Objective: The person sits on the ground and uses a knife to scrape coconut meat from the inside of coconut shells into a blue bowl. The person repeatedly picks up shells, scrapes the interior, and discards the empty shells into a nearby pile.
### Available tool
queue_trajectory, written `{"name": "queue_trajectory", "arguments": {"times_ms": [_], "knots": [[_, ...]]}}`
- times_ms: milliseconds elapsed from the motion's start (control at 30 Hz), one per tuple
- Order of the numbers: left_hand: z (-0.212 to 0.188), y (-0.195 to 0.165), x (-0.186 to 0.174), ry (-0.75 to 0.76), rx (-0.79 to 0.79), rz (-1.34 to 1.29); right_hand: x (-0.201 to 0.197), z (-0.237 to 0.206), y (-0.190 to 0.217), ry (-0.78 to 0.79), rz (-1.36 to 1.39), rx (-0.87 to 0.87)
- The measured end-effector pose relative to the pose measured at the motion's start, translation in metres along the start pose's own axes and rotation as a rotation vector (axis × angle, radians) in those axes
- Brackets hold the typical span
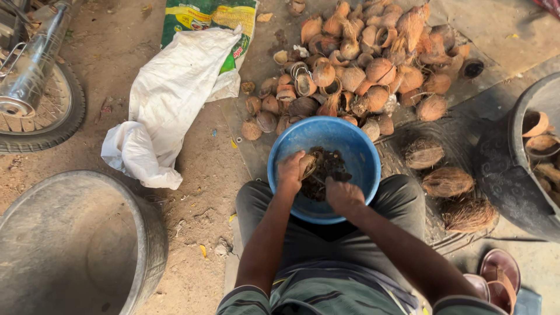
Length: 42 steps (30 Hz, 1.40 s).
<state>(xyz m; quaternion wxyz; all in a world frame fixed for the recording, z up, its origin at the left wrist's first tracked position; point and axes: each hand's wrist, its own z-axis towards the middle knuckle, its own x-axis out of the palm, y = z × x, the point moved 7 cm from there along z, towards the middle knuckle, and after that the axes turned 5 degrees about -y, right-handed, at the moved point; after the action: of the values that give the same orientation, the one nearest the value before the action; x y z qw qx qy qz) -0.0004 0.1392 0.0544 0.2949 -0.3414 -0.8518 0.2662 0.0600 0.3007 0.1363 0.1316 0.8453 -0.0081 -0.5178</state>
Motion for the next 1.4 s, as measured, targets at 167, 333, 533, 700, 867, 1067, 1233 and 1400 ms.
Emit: {"name": "queue_trajectory", "arguments": {"times_ms": [167, 333, 533, 700, 867, 1067, 1233, 1400], "knots": [[0.015, 0.016, -0.018, -0.222, -0.001, 0.088, 0.005, 0.005, -0.006, -0.033, -0.028, 0.078], [0.024, 0.015, -0.011, 0.057, -0.143, -0.169, 0.033, 0.002, -0.003, 0.118, -0.042, -0.043], [0.011, 0.018, -0.016, 0.125, -0.281, -0.046, 0.018, 0.009, -0.01, 0.072, 0.036, -0.088], [0.008, 0.012, -0.02, 0.328, -0.061, 0.026, 0.017, -0.009, 0.001, 0.273, 0.497, -0.023], [0.015, 0.019, -0.013, 0.405, 0.014, -0.221, 0.025, -0.013, 0.016, 0.212, 0.38, -0.083], [0.021, 0.017, -0.016, -0.002, 0.07, -0.022, 0.03, 0.004, 0.009, 0.003, 0.012, -0.018], [0.014, 0.002, -0.011, -0.214, 0.04, -0.099, 0.023, 0.019, 0.015, -0.099, -0.027, -0.016], [0.014, -0.004, -0.015, -0.317, 0.034, -0.095, 0.033, 0.03, 0.025, -0.057, -0.05, 0.007]]}}
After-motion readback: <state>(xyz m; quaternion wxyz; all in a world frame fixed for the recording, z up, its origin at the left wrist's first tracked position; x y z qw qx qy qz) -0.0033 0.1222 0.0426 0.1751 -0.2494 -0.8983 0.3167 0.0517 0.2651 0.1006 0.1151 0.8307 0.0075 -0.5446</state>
